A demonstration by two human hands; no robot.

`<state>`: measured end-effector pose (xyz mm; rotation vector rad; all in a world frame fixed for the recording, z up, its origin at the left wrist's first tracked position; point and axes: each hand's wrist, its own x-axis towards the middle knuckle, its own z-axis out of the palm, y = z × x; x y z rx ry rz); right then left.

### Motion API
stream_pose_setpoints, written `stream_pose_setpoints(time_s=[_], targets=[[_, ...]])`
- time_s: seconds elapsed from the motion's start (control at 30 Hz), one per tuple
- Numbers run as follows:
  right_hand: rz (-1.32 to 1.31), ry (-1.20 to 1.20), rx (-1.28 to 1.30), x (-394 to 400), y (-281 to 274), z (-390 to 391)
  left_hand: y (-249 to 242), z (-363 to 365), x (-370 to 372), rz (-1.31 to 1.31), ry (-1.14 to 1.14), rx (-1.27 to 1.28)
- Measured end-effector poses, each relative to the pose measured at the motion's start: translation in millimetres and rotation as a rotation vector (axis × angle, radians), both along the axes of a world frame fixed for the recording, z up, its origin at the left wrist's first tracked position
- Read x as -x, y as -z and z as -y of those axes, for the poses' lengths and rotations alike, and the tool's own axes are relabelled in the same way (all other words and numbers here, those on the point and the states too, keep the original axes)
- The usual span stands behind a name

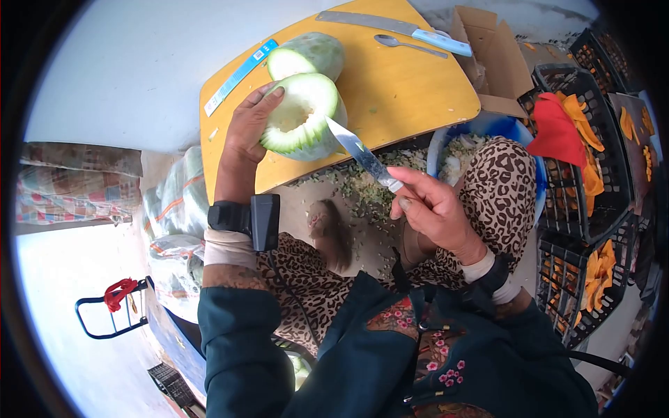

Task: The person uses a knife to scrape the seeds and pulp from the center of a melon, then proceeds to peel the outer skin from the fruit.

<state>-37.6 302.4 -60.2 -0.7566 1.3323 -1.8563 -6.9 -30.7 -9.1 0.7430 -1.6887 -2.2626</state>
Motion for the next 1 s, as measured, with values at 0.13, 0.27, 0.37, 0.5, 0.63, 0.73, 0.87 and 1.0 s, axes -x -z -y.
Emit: stream_pose_setpoints(time_s=[0.13, 0.27, 0.37, 0.5, 0.63, 0.73, 0.87, 1.0], targets=[[-0.237, 0.125, -0.022, -6, 3, 10, 4, 5, 0, -0.018, 0.0, -0.012], [-0.524, 0.241, -0.142, -9, 2, 14, 2, 1, -1, -0.007, -0.018, -0.004], [-0.597, 0.274, -0.144, -10, -1, 19, 3, 2, -1, -0.009, -0.023, -0.008], [-0.567, 0.269, -0.13, -10, -2, 27, 3, 2, 0, -0.014, -0.026, -0.021], [-0.389, 0.18, -0.052, -5, 4, 30, 1, 0, 0, -0.002, -0.038, -0.023], [-0.222, 0.09, 0.083, 2, 7, 30, 3, 1, 0, -0.015, -0.026, -0.031], [0.176, -0.064, 0.143, 9, 2, 23, 3, 3, 0, -0.014, -0.019, -0.027], [0.612, -0.268, 0.172, 18, -1, 10, 1, 1, -1, 0.001, -0.014, -0.012]])
